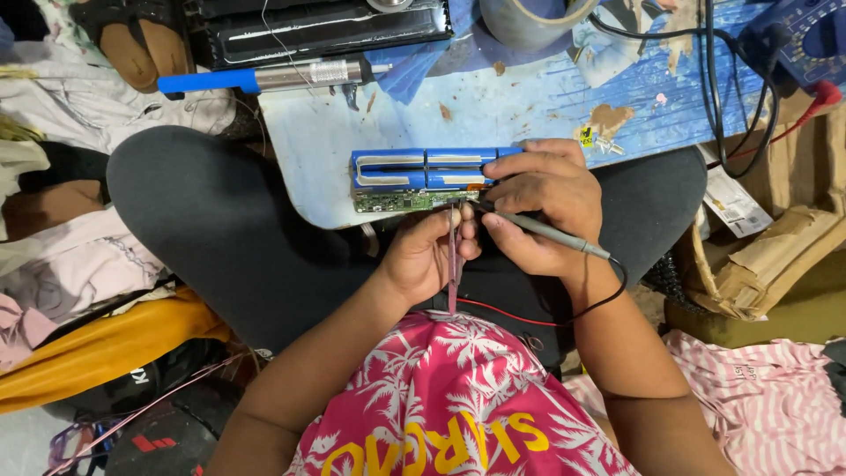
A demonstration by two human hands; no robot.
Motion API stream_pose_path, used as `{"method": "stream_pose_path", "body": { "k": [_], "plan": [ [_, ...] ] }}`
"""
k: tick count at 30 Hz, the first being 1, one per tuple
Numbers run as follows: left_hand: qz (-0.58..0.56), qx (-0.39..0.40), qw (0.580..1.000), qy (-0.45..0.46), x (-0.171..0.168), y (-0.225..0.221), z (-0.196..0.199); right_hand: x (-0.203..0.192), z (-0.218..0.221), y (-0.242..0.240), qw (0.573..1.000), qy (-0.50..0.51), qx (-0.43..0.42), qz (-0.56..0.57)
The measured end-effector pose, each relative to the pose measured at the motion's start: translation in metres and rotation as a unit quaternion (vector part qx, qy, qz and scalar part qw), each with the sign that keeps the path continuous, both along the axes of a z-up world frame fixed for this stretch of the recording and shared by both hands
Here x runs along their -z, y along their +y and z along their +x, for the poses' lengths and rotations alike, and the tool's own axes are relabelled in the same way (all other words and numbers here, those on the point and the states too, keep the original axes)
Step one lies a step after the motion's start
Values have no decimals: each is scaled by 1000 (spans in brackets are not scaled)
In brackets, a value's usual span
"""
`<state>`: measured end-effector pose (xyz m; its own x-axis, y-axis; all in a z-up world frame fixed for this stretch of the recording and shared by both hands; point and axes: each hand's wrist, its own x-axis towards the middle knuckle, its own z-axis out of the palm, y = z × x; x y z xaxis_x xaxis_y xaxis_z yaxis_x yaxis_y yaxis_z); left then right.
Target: Assembling and testing a lithium-ion battery pack using a soldering iron and multimeter probes.
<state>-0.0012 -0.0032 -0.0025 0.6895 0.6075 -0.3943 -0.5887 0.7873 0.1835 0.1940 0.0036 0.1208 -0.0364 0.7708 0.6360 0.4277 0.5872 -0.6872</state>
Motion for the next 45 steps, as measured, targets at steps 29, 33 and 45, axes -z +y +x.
{"method": "stream_pose_path", "body": {
  "k": [29,33,45],
  "plan": [
    [0,8,1000,1,-2,2,-2,-1,3,0,1000,2,-5,-4],
    [-5,6,1000,3,0,3,-1,-5,4,-1,1000,-4,-5,-12],
    [6,24,1000,-15,-5,4,-4,-3,4,-1,1000,3,8,-3]
  ]
}}
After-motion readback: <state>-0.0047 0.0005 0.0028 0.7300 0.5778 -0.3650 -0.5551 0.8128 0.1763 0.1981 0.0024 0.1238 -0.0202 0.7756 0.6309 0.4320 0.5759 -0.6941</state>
